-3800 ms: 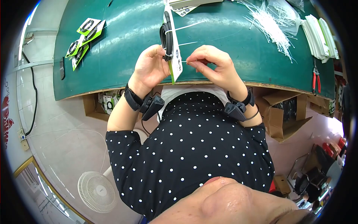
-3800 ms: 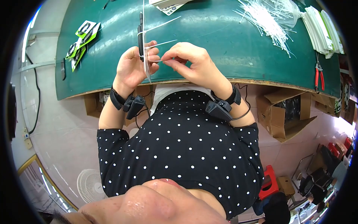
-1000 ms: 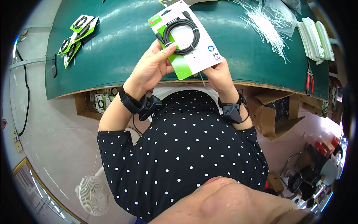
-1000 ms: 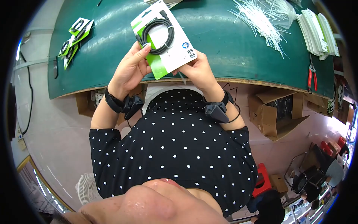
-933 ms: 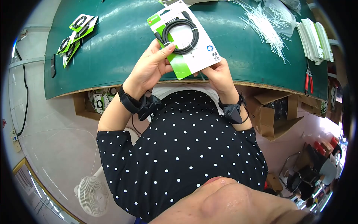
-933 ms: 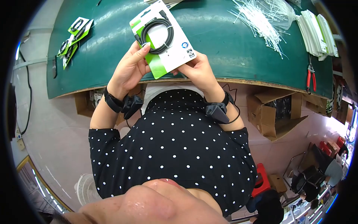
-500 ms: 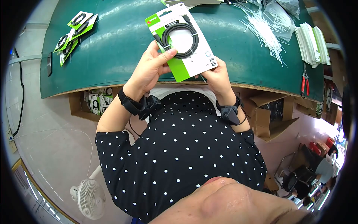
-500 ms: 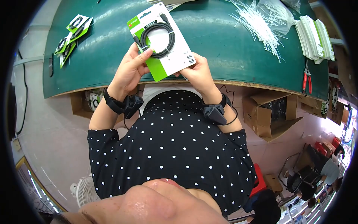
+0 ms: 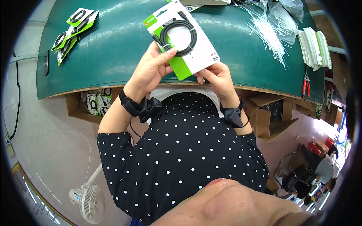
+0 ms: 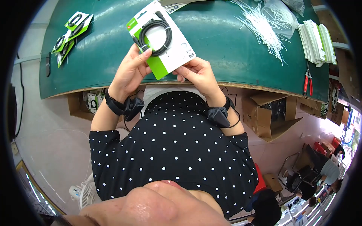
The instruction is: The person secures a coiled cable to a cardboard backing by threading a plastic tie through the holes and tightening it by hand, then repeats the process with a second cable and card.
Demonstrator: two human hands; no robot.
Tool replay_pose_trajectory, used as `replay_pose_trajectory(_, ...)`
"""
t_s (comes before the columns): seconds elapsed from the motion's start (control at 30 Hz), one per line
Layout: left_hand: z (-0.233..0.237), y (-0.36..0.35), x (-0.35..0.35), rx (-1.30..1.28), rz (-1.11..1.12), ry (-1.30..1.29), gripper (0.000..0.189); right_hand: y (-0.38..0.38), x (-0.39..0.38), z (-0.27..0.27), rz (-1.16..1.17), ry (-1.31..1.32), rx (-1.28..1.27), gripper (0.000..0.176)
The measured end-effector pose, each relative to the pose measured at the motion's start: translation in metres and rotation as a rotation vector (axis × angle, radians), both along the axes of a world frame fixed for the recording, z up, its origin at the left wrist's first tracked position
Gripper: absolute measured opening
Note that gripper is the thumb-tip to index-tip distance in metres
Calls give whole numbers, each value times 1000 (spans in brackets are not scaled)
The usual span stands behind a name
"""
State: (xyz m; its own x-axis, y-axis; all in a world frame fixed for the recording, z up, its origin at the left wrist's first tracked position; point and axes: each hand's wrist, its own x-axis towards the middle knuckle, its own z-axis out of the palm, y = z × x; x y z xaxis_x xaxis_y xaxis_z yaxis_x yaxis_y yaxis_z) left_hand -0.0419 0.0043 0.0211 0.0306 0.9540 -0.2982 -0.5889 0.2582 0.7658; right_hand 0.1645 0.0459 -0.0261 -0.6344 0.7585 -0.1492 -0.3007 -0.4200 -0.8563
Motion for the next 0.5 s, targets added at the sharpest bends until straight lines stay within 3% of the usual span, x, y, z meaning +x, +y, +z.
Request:
replay_pose_trajectory(0.17,-5,-2,-5,0,18,50,44,0,-6,3,-18,-92,29,18)
replay_pose_trajectory(0.5,-7,-4,-7,-1,-13,1,42,0,-22,-2,-113,-38,123,16)
